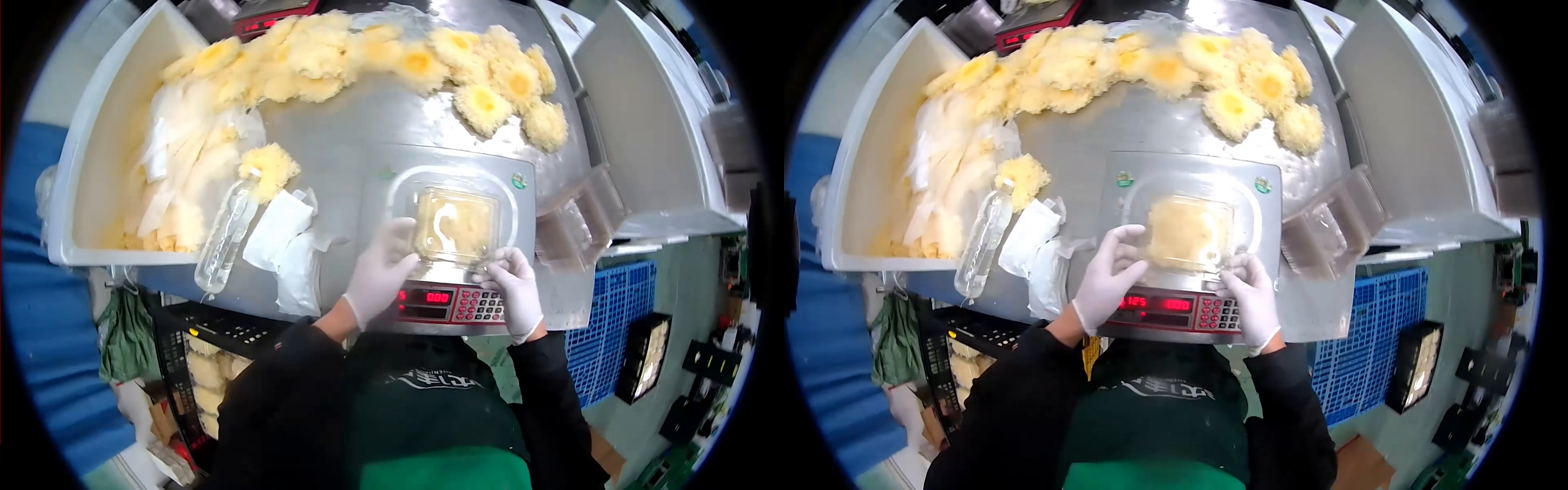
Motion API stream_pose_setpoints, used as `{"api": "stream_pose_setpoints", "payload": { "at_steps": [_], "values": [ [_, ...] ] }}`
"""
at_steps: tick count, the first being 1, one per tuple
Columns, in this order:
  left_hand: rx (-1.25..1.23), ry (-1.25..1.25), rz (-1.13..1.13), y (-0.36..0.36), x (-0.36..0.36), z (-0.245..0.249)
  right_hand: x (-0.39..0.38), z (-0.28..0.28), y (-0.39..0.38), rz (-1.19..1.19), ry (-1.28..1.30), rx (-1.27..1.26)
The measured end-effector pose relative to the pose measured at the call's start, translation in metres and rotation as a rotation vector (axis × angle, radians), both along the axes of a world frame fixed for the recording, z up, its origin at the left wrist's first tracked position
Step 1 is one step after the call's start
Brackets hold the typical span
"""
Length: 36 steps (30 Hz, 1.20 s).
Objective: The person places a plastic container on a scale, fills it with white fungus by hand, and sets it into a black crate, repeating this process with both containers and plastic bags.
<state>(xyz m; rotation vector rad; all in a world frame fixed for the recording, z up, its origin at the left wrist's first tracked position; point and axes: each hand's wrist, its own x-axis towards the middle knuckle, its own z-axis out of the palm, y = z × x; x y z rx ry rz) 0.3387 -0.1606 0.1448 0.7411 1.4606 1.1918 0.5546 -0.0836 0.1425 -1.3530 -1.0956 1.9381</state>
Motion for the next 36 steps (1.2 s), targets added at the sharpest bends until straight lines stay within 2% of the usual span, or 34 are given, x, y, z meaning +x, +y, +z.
{"api": "stream_pose_setpoints", "payload": {
  "at_steps": [1,5,6,7,8,9,11,13,15,17,18,19,20,22,23,25,26,27,29,30,31,33,34,36],
  "values": [
    [-0.017,-0.153,0.082,0.001,0.002,-0.001,0.0,0.001,0.004,0.015,-0.003,0.016],
    [0.033,-0.188,0.134,-0.007,-0.006,-0.006,-0.016,0.018,0.0,0.019,-0.045,0.124],
    [0.164,-0.16,0.216,-0.012,-0.005,-0.022,-0.024,0.024,-0.004,0.036,-0.081,0.176],
    [0.236,-0.118,0.215,-0.022,-0.012,-0.016,-0.037,0.035,-0.012,0.071,-0.077,0.285],
    [0.299,-0.073,0.215,-0.033,-0.02,-0.007,-0.042,0.036,-0.017,0.09,-0.041,0.299],
    [0.275,-0.179,0.172,-0.041,-0.031,-0.002,-0.056,0.044,-0.025,0.108,-0.004,0.338],
    [0.415,-0.28,0.274,-0.069,-0.041,0.021,-0.074,0.039,-0.036,0.248,0.195,0.422],
    [0.569,-0.348,0.417,-0.097,-0.048,0.03,-0.107,0.055,-0.066,0.346,0.129,0.381],
    [0.392,-0.174,0.689,-0.135,-0.061,0.046,-0.127,0.052,-0.089,0.579,0.169,0.295],
    [0.506,-0.32,0.941,-0.179,-0.078,0.061,-0.14,0.047,-0.096,0.978,0.094,0.484],
    [0.514,-0.26,1.051,-0.209,-0.089,0.06,-0.145,0.051,-0.093,1.035,0.084,0.642],
    [0.518,-0.203,1.156,-0.244,-0.099,0.052,-0.148,0.06,-0.083,1.041,-0.007,0.663],
    [0.422,0.008,1.207,-0.281,-0.107,0.038,-0.145,0.055,-0.067,0.914,-0.087,0.681],
    [0.364,0.0,1.378,-0.342,-0.119,0.023,-0.129,0.044,-0.025,0.642,-0.239,0.697],
    [0.409,-0.222,1.497,-0.365,-0.123,0.019,-0.119,0.039,0.0,0.498,-0.311,0.693],
    [0.096,-0.095,1.547,-0.416,-0.131,-0.038,-0.074,0.011,0.063,0.351,-0.477,0.957],
    [-0.063,-0.04,1.555,-0.428,-0.134,-0.068,-0.055,0.008,0.078,0.217,-0.48,0.823],
    [-0.115,-0.015,1.589,-0.426,-0.137,-0.087,-0.035,0.005,0.091,0.08,-0.481,0.688],
    [-0.213,0.038,1.623,-0.409,-0.148,-0.117,0.033,-0.011,0.134,0.116,-1.038,1.217],
    [-0.204,0.096,1.511,-0.407,-0.156,-0.132,0.07,-0.02,0.15,0.105,-1.365,1.365],
    [-0.317,0.136,1.487,-0.404,-0.164,-0.156,0.083,-0.019,0.145,0.036,-1.48,1.306],
    [-0.342,0.569,1.491,-0.383,-0.167,-0.183,0.118,-0.027,0.142,0.064,-1.698,1.048],
    [-0.599,0.586,1.402,-0.392,-0.171,-0.187,0.134,-0.035,0.137,0.077,-1.561,0.965],
    [-0.962,0.707,1.353,-0.39,-0.174,-0.176,0.157,-0.054,0.124,0.093,-1.265,0.813]
  ]
}}
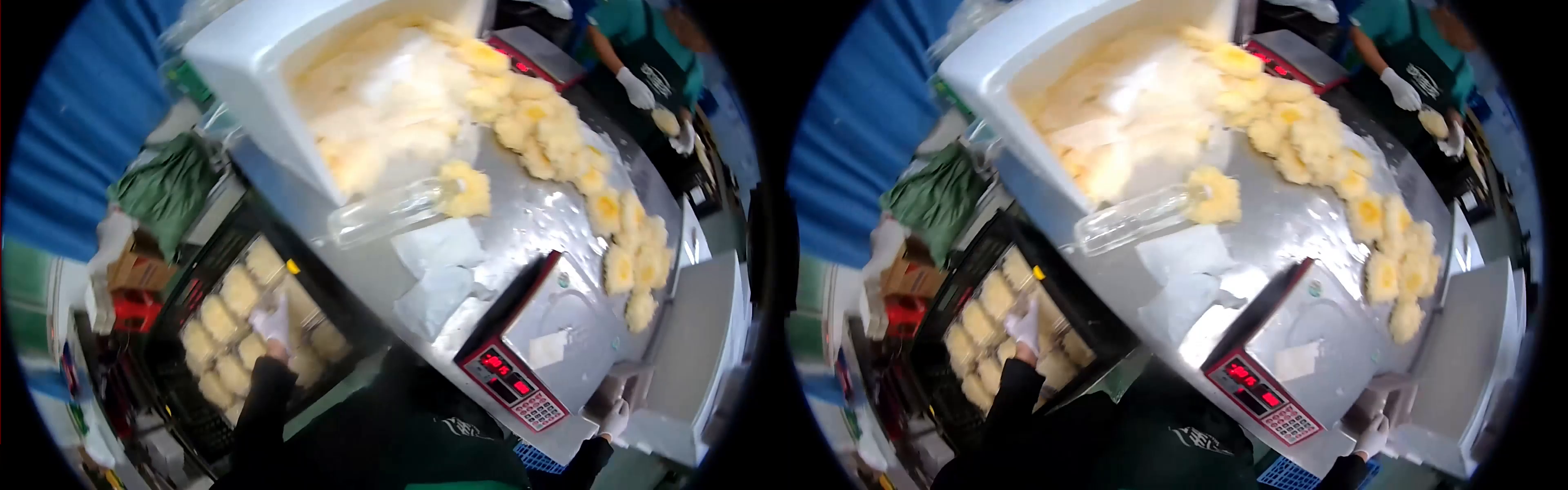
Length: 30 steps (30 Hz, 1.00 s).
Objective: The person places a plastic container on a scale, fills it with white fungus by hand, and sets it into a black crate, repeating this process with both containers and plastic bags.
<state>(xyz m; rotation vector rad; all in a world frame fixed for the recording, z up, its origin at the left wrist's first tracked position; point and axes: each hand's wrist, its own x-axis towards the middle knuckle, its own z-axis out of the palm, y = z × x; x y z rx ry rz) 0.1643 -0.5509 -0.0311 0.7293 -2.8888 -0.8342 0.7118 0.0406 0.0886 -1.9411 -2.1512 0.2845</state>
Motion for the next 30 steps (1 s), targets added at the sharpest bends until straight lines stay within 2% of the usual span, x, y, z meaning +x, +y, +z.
{"api": "stream_pose_setpoints", "payload": {
  "at_steps": [1,3,4,5,7,11,13,16,19,20,23,25,26,27,28,29,30],
  "values": [
    [-0.128,0.044,0.078,0.011,0.001,0.025,0.002,-0.004,-0.005,-0.017,0.035,0.022],
    [-0.136,0.539,-0.198,0.057,-0.006,0.096,-0.03,0.018,-0.04,0.156,0.233,0.116],
    [0.174,0.663,-0.288,0.083,-0.016,0.113,-0.032,0.018,-0.043,0.179,0.153,0.177],
    [-0.034,0.624,-0.434,0.111,-0.024,0.143,-0.029,0.018,-0.045,0.162,0.124,0.155],
    [0.216,0.587,-0.712,0.175,-0.042,0.176,-0.025,0.019,-0.045,0.135,0.07,0.112],
    [0.19,0.524,-1.315,0.296,-0.09,0.159,-0.02,0.023,-0.041,0.141,0.154,0.037],
    [0.135,0.336,-1.531,0.36,-0.109,0.153,-0.03,0.035,-0.039,0.101,0.19,-0.03],
    [-0.205,-0.023,-1.648,0.452,-0.131,0.138,-0.026,0.038,-0.03,0.034,0.203,-0.104],
    [-0.377,0.073,-1.666,0.518,-0.142,0.122,-0.03,0.044,-0.033,0.018,0.206,-0.125],
    [-0.314,-0.11,-1.564,0.547,-0.155,0.109,-0.03,0.041,-0.035,0.015,0.189,-0.081],
    [-0.408,0.004,-1.527,0.594,-0.166,0.104,-0.044,0.041,-0.036,-0.031,0.131,0.015],
    [-0.53,0.054,-1.519,0.625,-0.185,0.066,-0.037,0.035,-0.028,-0.064,0.08,-0.018],
    [-0.595,0.094,-1.497,0.636,-0.191,0.047,-0.036,0.03,-0.028,-0.061,0.108,0.042],
    [-0.511,0.13,-1.441,0.647,-0.197,0.03,-0.037,0.027,-0.028,-0.012,0.066,0.136],
    [-0.464,0.214,-1.393,0.645,-0.192,0.035,-0.039,0.029,-0.027,-0.05,0.091,0.146],
    [-0.424,0.202,-1.407,0.649,-0.194,0.044,-0.039,0.031,-0.028,-0.088,0.116,0.146],
    [-0.396,0.18,-1.419,0.65,-0.198,0.048,-0.04,0.037,-0.029,-0.086,0.134,0.247]
  ]
}}
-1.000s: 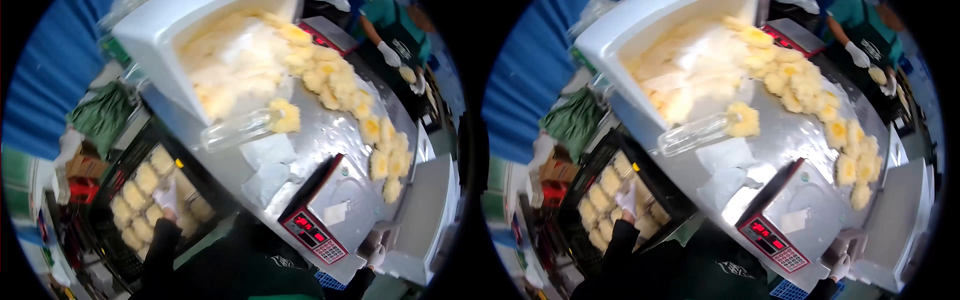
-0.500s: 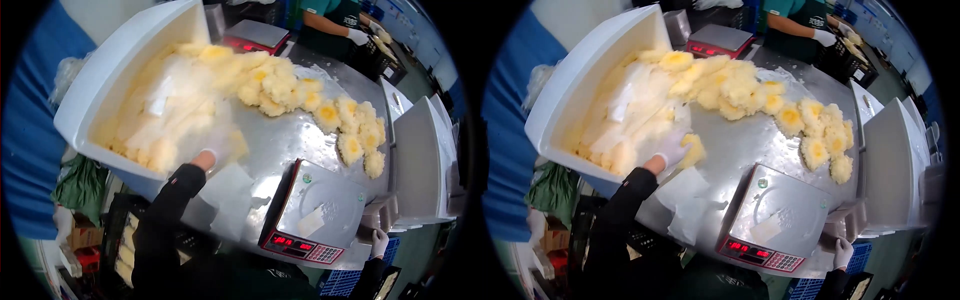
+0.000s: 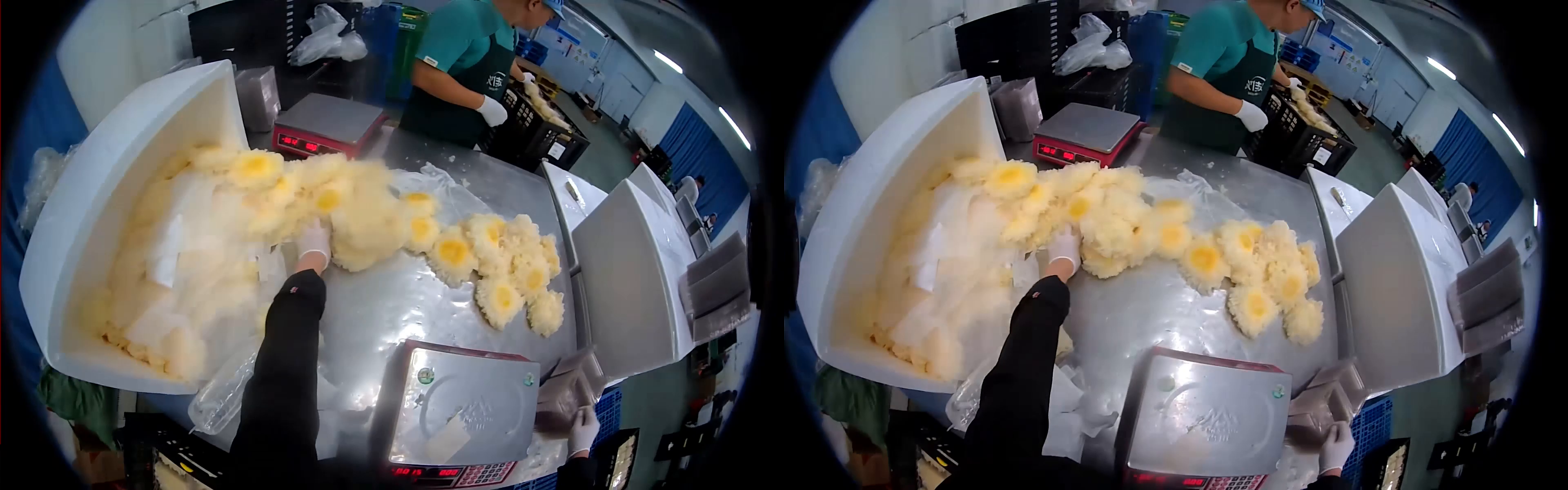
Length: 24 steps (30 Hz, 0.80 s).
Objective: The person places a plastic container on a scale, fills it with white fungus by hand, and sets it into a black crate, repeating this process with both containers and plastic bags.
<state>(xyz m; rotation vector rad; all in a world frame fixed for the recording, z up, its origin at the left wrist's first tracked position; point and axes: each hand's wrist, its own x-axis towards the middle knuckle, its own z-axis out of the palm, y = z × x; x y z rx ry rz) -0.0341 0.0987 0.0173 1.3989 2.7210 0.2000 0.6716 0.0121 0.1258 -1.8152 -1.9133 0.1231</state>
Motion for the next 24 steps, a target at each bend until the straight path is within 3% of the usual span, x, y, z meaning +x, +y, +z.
{"api": "stream_pose_setpoints", "payload": {
  "at_steps": [1,2,5,7,9,12,13,15,18,21,22,24],
  "values": [
    [-0.004,-0.032,-0.001,-0.004,-0.008,-0.005,0.001,0.01,0.001,-0.036,0.077,0.045],
    [0.162,0.077,-0.075,-0.008,-0.015,-0.015,0.0,0.021,0.003,-0.046,0.167,0.151],
    [0.257,-0.27,-0.069,-0.024,-0.041,-0.021,-0.032,0.077,-0.01,-0.13,0.24,0.255],
    [0.252,-0.281,-0.066,-0.05,-0.034,-0.008,-0.065,0.089,-0.024,-0.02,0.23,0.316],
    [0.316,-0.2,-0.128,-0.061,-0.024,0.002,-0.087,0.083,-0.041,0.26,0.079,0.33],
    [-0.012,0.085,-0.159,-0.047,-0.002,0.007,-0.108,0.056,-0.075,0.555,-0.339,0.232],
    [-0.01,0.106,-0.116,-0.042,0.003,0.006,-0.111,0.039,-0.09,0.598,-0.416,0.237],
    [0.005,0.134,-0.038,-0.026,0.009,0.003,-0.122,0.03,-0.111,0.785,-0.443,-0.048],
    [0.065,0.194,-0.017,0.019,-0.03,-0.05,-0.151,0.023,-0.126,0.843,-0.282,0.011],
    [0.047,-0.058,-0.066,0.002,-0.021,-0.011,-0.165,0.035,-0.133,0.814,-0.172,-0.097],
    [0.163,-0.041,-0.113,-0.009,-0.022,-0.01,-0.168,0.038,-0.133,0.797,-0.153,-0.099],
    [0.046,-0.135,-0.121,-0.033,-0.028,0.001,-0.166,0.036,-0.133,0.768,-0.099,-0.128]
  ]
}}
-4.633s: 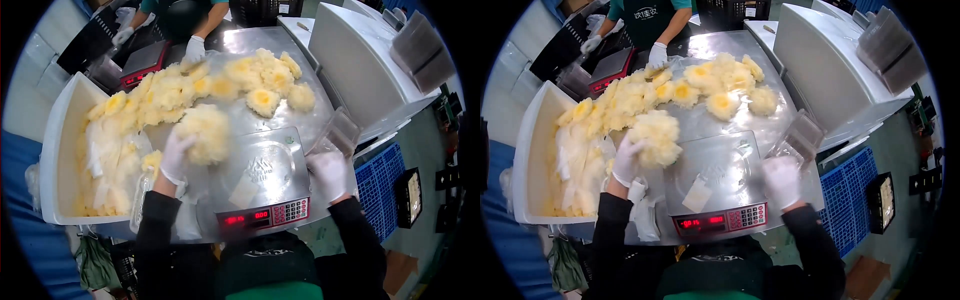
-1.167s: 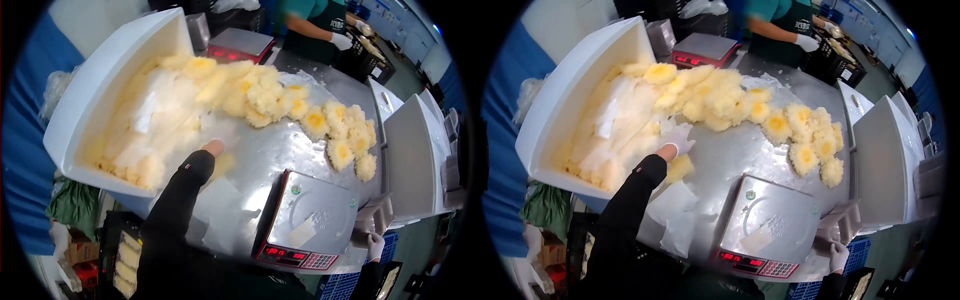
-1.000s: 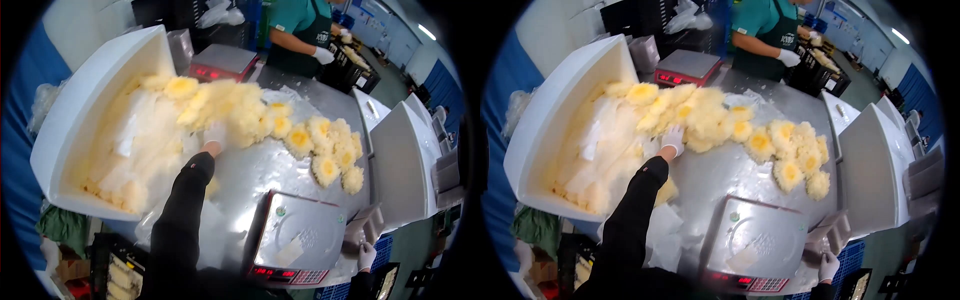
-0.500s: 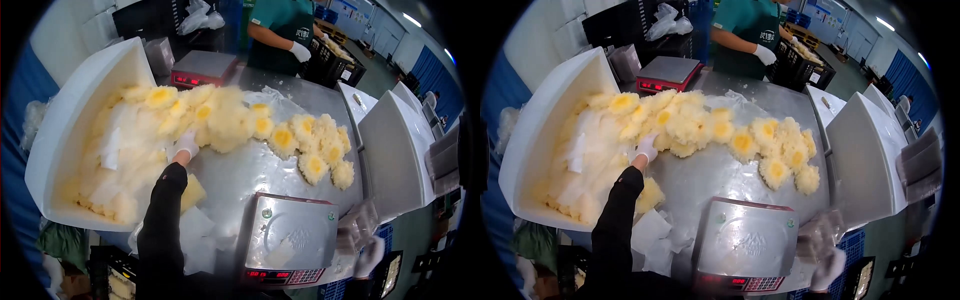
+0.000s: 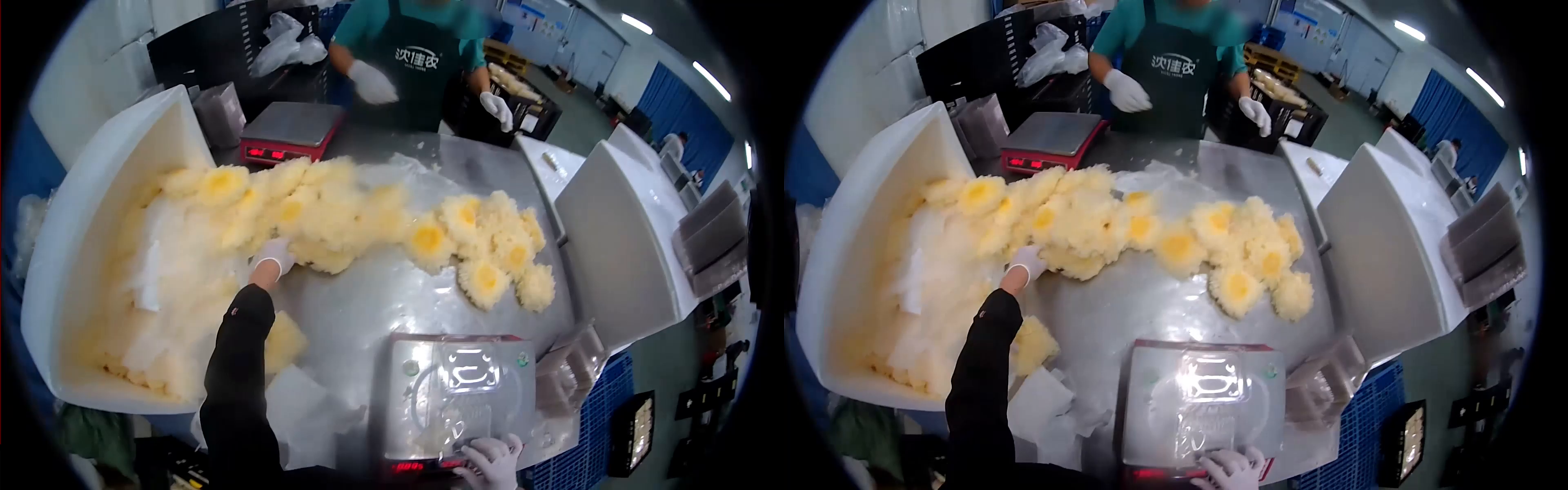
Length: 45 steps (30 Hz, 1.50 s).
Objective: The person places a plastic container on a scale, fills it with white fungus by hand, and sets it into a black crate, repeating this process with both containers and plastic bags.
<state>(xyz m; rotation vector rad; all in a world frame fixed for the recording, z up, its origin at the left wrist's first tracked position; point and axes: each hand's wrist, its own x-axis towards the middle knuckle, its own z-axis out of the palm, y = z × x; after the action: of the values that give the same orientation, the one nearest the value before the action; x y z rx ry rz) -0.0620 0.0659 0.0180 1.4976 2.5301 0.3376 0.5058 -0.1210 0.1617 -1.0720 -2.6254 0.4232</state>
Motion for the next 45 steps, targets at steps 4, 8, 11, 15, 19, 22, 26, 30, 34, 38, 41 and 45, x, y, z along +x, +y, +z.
{"api": "stream_pose_setpoints", "payload": {
  "at_steps": [4,8,11,15,19,22,26,30,34,38,41,45],
  "values": [
    [-0.064,-0.162,0.005,-0.056,-0.006,-0.007,-0.004,0.01,0.006,-0.021,-0.026,0.041],
    [0.017,-0.057,-0.068,-0.071,0.042,0.013,0.012,-0.009,0.01,0.02,0.12,-0.072],
    [0.022,0.321,-0.086,-0.068,0.075,0.004,0.015,-0.009,0.009,0.046,0.121,-0.073],
    [-0.218,0.264,-0.181,-0.034,0.078,0.004,0.022,-0.008,0.011,0.021,0.195,0.015],
    [0.34,-1.104,0.133,-0.071,0.118,0.039,0.034,-0.015,0.016,0.045,0.242,0.017],
    [0.333,-1.072,-0.054,-0.115,0.213,0.122,0.034,-0.02,0.02,0.088,0.279,0.005],
    [0.443,-0.38,-0.742,-0.15,0.334,0.156,0.028,-0.026,0.024,0.12,0.268,-0.018],
    [0.274,-0.281,-0.937,-0.167,0.388,0.124,0.025,-0.031,0.022,0.077,0.316,-0.003],
    [0.188,-0.31,-0.972,-0.17,0.395,0.125,0.026,-0.032,0.022,0.046,0.28,-0.016],
    [0.074,-0.118,-1.002,-0.171,0.386,0.147,0.024,-0.032,0.025,0.062,0.265,-0.003],
    [-0.065,-0.109,-0.979,-0.164,0.385,0.152,0.025,-0.034,0.025,0.092,0.267,-0.013],
    [0.143,-0.296,-0.897,-0.165,0.362,0.175,0.036,-0.003,0.028,0.11,0.252,0.042]
  ]
}}
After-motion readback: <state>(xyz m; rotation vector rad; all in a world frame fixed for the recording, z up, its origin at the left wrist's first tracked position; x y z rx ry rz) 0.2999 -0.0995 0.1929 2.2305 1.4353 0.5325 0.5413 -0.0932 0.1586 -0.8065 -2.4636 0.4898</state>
